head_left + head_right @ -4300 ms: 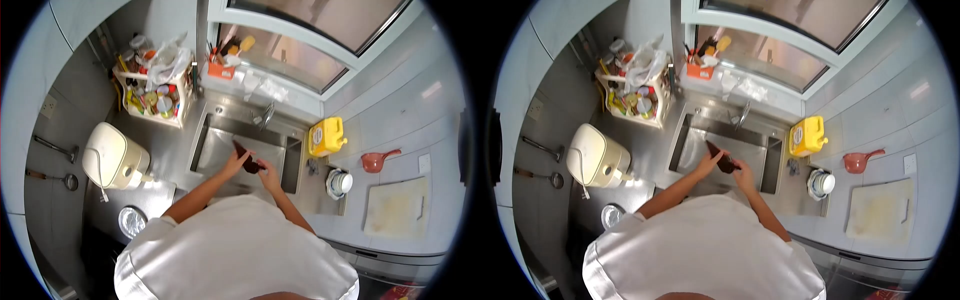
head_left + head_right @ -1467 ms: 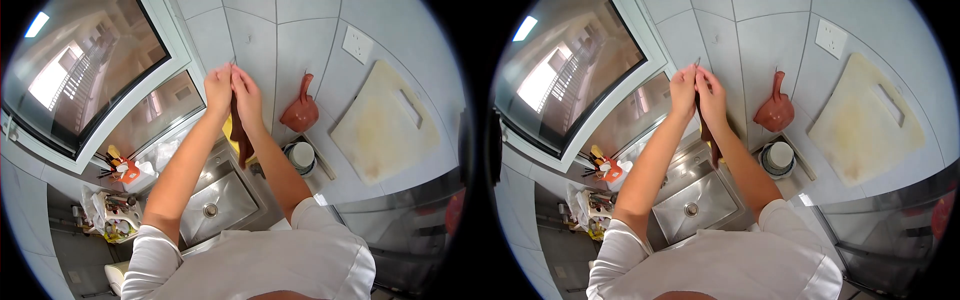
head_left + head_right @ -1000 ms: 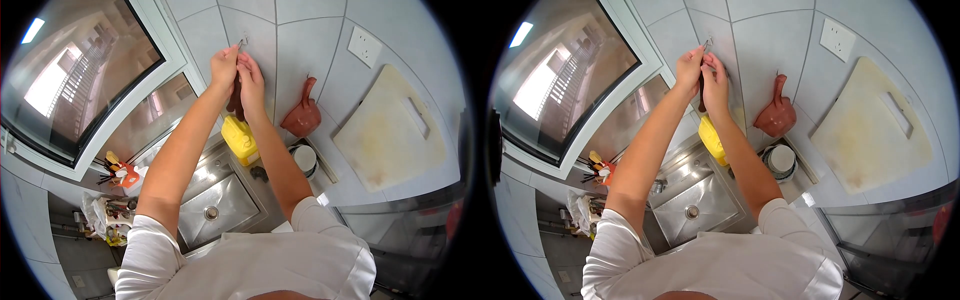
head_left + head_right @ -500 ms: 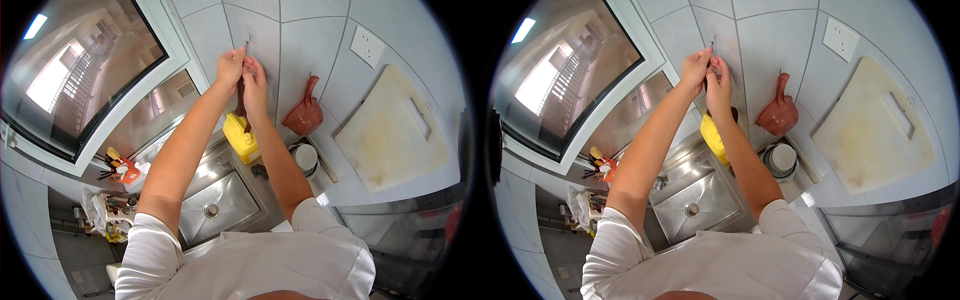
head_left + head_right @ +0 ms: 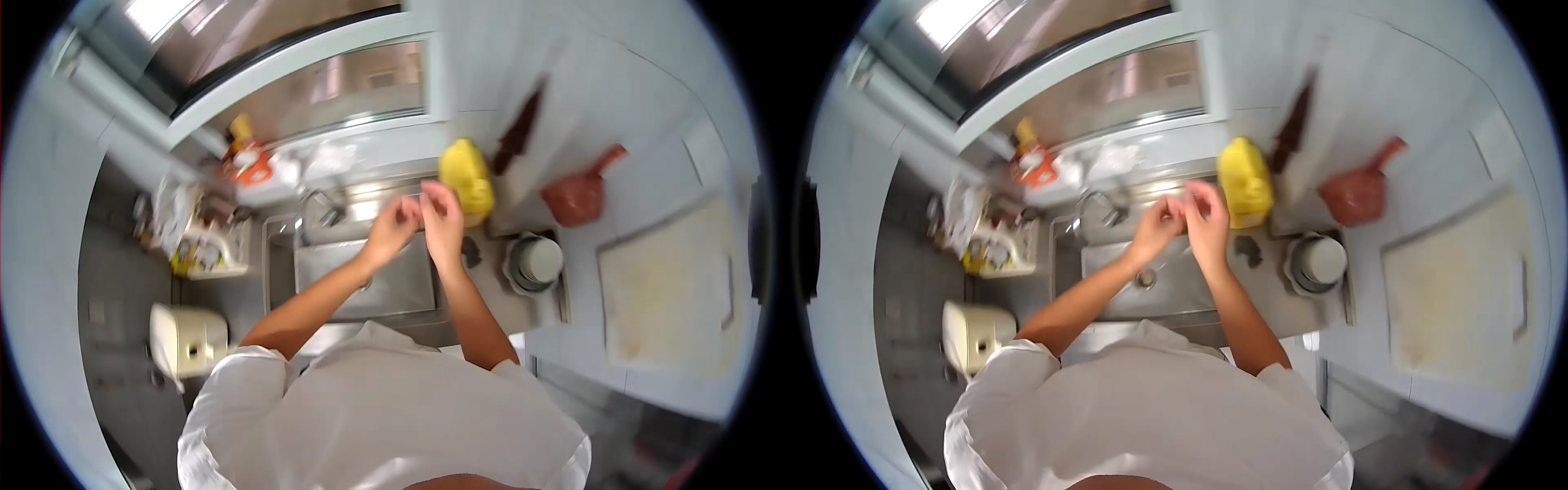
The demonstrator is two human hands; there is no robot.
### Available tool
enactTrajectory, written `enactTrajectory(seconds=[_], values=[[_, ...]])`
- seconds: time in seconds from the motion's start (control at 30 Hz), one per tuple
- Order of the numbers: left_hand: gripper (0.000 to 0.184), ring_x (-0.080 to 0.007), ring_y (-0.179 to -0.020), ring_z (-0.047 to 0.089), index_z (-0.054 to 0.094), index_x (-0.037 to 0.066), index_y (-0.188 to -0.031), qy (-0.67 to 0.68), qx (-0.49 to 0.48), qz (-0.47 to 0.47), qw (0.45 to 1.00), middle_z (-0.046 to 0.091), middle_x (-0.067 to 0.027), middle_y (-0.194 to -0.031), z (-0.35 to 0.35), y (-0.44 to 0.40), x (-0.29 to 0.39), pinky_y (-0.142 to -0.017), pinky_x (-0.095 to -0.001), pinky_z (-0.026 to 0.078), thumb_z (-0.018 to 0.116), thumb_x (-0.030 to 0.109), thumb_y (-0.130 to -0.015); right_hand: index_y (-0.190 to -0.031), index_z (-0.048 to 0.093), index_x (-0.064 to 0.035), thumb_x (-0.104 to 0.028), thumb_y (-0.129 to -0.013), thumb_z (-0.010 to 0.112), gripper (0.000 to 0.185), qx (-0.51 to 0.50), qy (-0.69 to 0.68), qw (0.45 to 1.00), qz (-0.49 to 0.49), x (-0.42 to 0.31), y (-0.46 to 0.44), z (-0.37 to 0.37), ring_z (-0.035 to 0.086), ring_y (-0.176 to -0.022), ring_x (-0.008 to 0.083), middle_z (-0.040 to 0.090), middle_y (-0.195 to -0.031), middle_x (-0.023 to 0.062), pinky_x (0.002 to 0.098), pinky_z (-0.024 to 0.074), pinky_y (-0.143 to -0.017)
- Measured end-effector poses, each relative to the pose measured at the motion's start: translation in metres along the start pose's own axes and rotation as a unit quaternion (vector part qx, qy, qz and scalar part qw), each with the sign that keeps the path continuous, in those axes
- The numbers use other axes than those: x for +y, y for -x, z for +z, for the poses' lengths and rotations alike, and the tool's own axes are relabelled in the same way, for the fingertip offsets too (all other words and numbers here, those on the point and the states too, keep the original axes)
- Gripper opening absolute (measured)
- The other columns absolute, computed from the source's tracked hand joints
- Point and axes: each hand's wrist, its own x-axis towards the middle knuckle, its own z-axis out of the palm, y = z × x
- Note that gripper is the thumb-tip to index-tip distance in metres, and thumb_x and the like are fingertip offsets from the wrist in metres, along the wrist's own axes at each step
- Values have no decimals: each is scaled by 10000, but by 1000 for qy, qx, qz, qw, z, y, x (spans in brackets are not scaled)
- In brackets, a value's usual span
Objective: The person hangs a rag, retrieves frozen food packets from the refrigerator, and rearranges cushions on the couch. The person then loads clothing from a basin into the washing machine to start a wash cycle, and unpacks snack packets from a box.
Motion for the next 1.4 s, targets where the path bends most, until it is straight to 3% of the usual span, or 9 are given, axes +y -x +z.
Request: enactTrajectory(seconds=[0.17,0.33,0.43,0.53,0.6,0.77,1.03,1.13,1.4], values=[[221,-47,-712,511,666,72,-1071,-9,213,-240,947,551,53,-790,-111,278,-67,-637,-226,445,664,-24,-872,-1157,698,-30,-16,-951,691,207,-340,18,925,168,78,154,74,486,-700,14,570,-783,-67,198,396,-628],[296,-54,-649,509,669,53,-1148,27,464,-280,840,565,32,-762,-106,419,-21,-577,-241,422,643,-34,-866,-1342,666,-61,14,-922,686,427,-598,43,763,240,86,251,128,520,-683,21,588,-749,-56,204,425,-619],[410,-111,-814,602,615,48,-1280,3,543,-241,804,646,-60,-1045,-84,484,-22,-712,-281,518,644,-1,-875,-1422,607,-73,-16,-909,697,524,-710,88,674,182,77,288,153,667,-986,144,691,-1057,86,271,563,-864],[521,-178,-1048,633,558,64,-1397,-75,619,-228,748,561,-120,-1441,-47,521,6,-906,-326,539,642,30,-884,-1476,550,-107,-94,-953,661,534,-817,94,565,60,61,327,171,519,-1391,295,545,-1479,215,368,527,-1020],[526,-185,-1147,646,541,86,-1438,120,619,-230,741,592,-67,-1407,-35,552,7,-919,-352,547,597,43,-916,-1452,570,-85,-94,-969,641,488,-851,98,490,160,58,358,177,599,-1290,251,598,-1431,171,358,522,-1015],[360,-137,-920,645,665,58,-1268,113,713,-205,661,675,-83,-1195,19,621,4,-744,-285,539,601,63,-913,-1409,596,-34,-96,-1003,595,410,-919,103,352,146,44,436,166,664,-1112,162,666,-1353,110,299,517,-972],[283,-178,-985,665,695,43,-1198,95,798,-220,553,708,-92,-1059,171,763,38,-888,-318,531,587,124,-950,-1385,612,-40,-67,-1010,560,380,-968,121,144,166,-5,614,95,625,-1033,109,708,-1201,71,256,495,-933],[285,-124,-884,638,682,55,-1206,75,828,-225,509,674,-38,-1095,242,819,50,-753,-267,524,539,109,-966,-1365,622,-34,-72,-1007,552,366,-981,97,87,142,-37,691,52,644,-1009,109,721,-1161,76,252,505,-904],[296,-121,-958,626,658,67,-1238,174,933,-127,288,677,-33,-1116,407,883,53,-816,-272,515,499,135,-998,-1326,641,-15,-91,-1009,566,335,-982,73,-146,97,-98,829,-31,676,-1018,130,735,-1117,90,265,521,-882]])
